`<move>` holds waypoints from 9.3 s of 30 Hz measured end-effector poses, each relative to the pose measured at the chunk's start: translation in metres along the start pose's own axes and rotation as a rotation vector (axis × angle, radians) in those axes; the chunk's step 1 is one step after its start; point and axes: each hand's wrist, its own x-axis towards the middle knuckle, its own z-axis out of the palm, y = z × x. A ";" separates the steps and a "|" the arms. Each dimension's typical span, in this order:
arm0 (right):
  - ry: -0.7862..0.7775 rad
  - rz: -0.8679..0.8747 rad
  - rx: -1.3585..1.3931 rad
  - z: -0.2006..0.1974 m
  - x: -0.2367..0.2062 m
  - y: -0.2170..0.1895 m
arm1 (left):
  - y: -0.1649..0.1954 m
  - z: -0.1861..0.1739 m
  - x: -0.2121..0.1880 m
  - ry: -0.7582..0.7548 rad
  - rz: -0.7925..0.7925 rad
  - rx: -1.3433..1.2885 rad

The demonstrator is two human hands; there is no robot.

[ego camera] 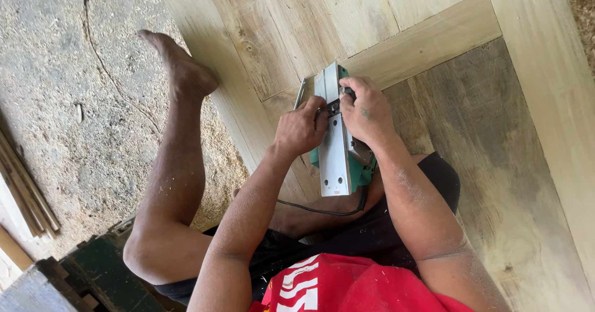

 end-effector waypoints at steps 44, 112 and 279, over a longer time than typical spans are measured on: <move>0.104 0.099 -0.010 0.012 -0.013 -0.006 | -0.015 -0.027 -0.004 -0.063 -0.228 -0.544; 0.077 0.072 -0.021 0.000 -0.001 0.011 | -0.016 -0.016 0.016 -0.255 -0.144 0.070; -0.073 0.396 0.173 -0.001 -0.060 0.067 | 0.003 -0.012 -0.072 0.100 -0.394 -0.713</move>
